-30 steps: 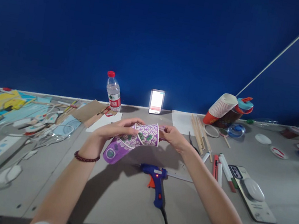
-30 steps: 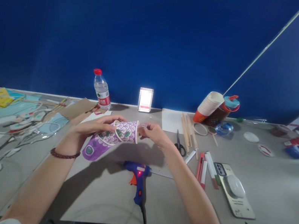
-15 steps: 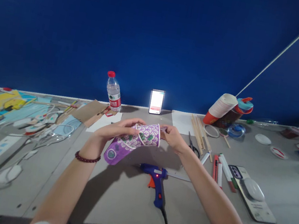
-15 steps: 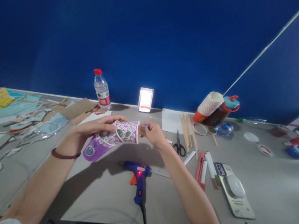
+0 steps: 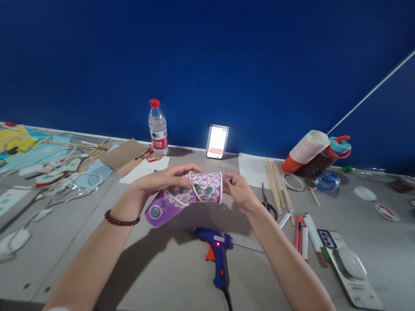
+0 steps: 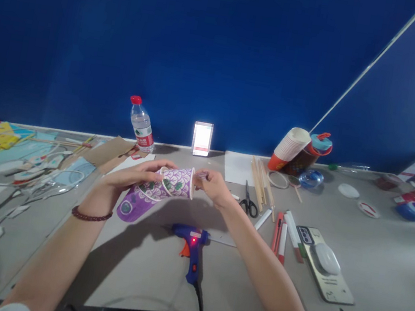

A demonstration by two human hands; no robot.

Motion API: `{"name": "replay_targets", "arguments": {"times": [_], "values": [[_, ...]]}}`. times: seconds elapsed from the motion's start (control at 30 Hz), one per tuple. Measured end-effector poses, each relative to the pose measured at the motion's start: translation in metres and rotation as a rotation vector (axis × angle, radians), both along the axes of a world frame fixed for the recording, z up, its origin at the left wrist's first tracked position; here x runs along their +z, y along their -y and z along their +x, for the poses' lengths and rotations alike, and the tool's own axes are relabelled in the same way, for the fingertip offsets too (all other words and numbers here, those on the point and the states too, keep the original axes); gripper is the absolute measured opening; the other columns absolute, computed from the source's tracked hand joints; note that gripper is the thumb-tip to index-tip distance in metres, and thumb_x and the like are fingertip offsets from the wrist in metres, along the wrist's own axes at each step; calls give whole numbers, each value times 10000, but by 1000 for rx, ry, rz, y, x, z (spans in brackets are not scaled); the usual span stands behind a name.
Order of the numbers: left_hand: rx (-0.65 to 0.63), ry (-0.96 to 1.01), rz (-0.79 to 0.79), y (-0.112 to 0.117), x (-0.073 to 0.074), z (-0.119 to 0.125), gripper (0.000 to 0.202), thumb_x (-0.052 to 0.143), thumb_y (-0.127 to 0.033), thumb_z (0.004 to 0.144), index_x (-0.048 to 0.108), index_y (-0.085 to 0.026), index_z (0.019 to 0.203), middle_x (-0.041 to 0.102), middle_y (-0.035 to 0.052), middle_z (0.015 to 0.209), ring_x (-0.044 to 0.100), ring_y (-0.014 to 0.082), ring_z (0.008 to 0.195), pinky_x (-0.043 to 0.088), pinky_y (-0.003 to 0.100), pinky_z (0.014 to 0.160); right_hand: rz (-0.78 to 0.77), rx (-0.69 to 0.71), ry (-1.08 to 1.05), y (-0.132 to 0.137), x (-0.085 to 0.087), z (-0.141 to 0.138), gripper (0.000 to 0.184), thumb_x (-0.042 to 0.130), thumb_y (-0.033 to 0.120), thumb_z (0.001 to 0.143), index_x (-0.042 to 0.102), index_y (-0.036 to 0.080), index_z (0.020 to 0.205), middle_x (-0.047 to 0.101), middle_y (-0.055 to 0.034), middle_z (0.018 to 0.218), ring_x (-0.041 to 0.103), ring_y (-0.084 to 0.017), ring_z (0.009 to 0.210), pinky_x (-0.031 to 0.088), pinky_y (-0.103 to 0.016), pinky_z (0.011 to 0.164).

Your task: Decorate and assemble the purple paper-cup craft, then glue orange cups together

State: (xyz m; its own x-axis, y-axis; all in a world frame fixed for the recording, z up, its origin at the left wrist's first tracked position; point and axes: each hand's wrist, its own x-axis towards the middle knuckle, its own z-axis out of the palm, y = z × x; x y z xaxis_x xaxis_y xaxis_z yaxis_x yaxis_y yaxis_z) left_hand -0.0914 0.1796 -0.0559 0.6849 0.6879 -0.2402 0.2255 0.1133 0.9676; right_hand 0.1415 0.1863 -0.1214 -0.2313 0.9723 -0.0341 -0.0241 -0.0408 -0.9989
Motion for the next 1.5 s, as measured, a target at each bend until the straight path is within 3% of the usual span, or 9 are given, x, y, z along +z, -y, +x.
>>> {"name": "replay_targets", "arguments": {"times": [0.2, 0.37, 0.73, 0.87, 1.27, 1.5], "values": [[89, 53, -26, -1, 0, 0, 419, 548, -471, 846, 517, -247, 1198, 625, 66, 1099, 624, 207, 934, 487, 314, 764, 1, -12, -11, -3, 2, 6, 316, 798, 417, 572, 658, 167, 705, 651, -8, 645, 590, -153, 633, 490, -289, 664], [84, -2, 25, -3, -1, -3, 501, 664, -405, 779, 501, -260, 1230, 598, 64, 1167, 606, 219, 1011, 485, 343, 850, -10, -19, -8, -6, 1, 10, 323, 800, 423, 570, 656, 162, 693, 658, -14, 652, 575, -140, 621, 471, -257, 612], [108, 9, 21, -7, -8, -2, 482, 659, -378, 789, 500, -264, 1229, 597, 65, 1169, 605, 213, 1010, 480, 340, 842, -78, 124, 7, -16, -7, 19, 355, 805, 403, 579, 733, 159, 825, 724, -49, 766, 639, -166, 699, 508, -269, 669], [121, -4, 34, -5, -6, 1, 476, 673, -365, 779, 508, -264, 1214, 592, 63, 1175, 597, 218, 1033, 479, 334, 851, -58, 151, 1, -15, -7, 17, 302, 772, 412, 626, 735, 163, 793, 718, -40, 747, 624, -154, 679, 507, -272, 682], [73, -24, 56, -6, -9, 1, 493, 681, -391, 786, 504, -294, 1236, 527, 71, 1257, 603, 229, 1028, 488, 356, 851, -95, 50, -12, -15, -8, 15, 226, 790, 342, 581, 697, 146, 647, 649, -8, 612, 513, -99, 555, 431, -235, 568], [83, -76, 109, -5, -8, 4, 506, 684, -380, 773, 503, -290, 1237, 522, 78, 1274, 596, 251, 1032, 491, 381, 833, -53, 63, -20, -14, -7, 14, 274, 766, 402, 609, 731, 154, 722, 687, -26, 650, 564, -124, 585, 439, -231, 569]]}}
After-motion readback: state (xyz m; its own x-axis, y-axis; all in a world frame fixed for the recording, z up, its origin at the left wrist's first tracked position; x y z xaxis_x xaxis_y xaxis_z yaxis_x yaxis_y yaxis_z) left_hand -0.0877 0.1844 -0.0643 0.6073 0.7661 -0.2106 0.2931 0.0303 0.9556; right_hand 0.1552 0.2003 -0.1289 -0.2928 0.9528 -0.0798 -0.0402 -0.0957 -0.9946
